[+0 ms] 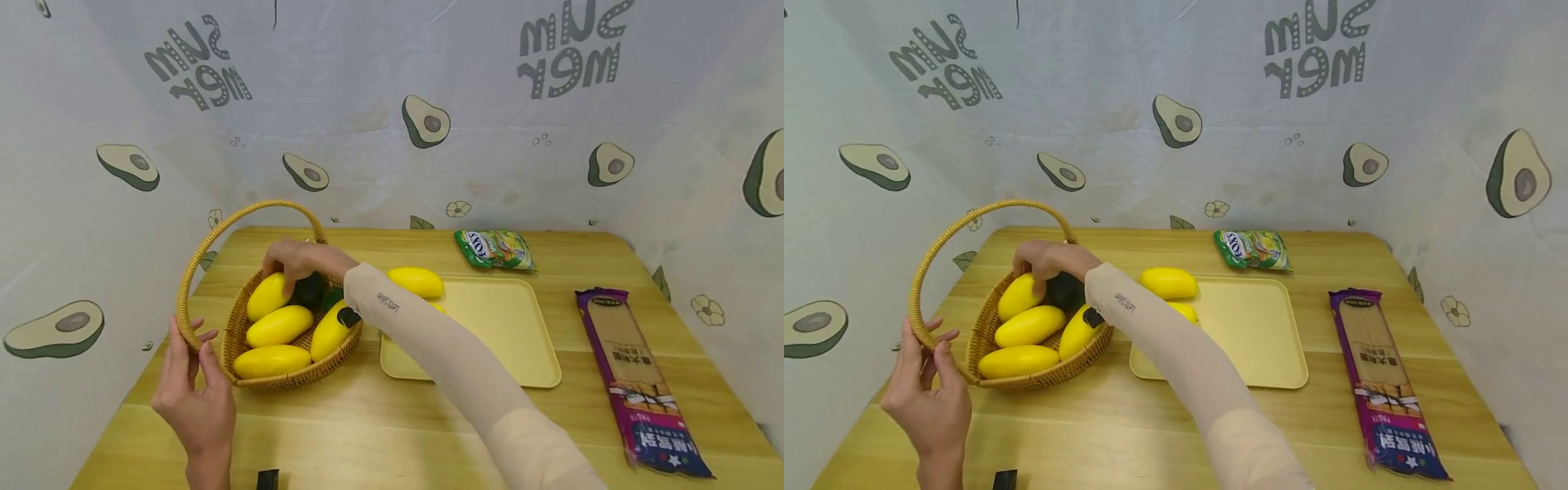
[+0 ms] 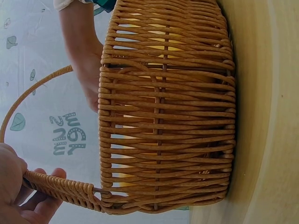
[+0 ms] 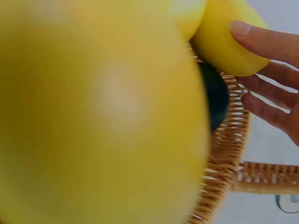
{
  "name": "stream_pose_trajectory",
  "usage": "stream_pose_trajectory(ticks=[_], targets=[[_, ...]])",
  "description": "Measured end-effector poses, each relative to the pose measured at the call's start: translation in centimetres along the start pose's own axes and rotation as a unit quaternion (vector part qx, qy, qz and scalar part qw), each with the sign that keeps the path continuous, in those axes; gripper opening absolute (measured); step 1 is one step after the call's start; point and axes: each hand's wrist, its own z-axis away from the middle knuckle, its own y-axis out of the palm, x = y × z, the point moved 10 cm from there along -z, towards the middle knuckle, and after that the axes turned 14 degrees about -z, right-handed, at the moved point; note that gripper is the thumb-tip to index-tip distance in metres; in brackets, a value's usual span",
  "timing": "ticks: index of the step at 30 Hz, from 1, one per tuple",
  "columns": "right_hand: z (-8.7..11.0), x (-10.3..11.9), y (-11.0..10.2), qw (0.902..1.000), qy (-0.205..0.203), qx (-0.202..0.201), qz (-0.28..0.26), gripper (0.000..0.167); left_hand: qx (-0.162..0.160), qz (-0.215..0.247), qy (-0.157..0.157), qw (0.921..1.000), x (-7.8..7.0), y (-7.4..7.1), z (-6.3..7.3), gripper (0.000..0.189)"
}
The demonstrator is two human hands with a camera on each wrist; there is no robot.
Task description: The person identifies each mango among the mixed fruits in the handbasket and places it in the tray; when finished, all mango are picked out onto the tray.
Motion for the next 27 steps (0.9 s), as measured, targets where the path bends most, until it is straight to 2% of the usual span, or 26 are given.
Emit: stream_pose_trajectory(ticks=[2,6,11,17,23,27], targets=[[0.4,0.4,-0.4,1.0000,-0.004,-0.004,-0.004,0.049,-0.001,0.000,0.000,1.0000,0.0,0.0,0.0,0.059],[1.6,1.5,-1.2,0.9998,-0.016,-0.006,-0.010,0.044,-0.002,-0.002,0.001,1.0000,-0.1,-0.1,0.0,0.058],[3.8,2.9,-2.2,0.9992,-0.029,-0.013,0.026,0.036,0.001,-0.007,0.000,1.0000,-0.2,0.0,0.0,0.059],[7.2,4.4,-3.2,0.9965,-0.063,-0.020,0.051,0.039,-0.004,0.000,-0.001,1.0000,-0.1,-0.1,0.1,0.060],[11.1,4.4,-3.8,0.9973,-0.069,-0.015,0.023,0.048,-0.005,0.004,-0.002,1.0000,-0.1,0.0,0.2,0.060],[13.5,3.8,-4.1,0.9965,-0.079,-0.026,0.006,0.053,-0.005,0.003,-0.004,1.0000,-0.1,-0.2,0.1,0.060]])
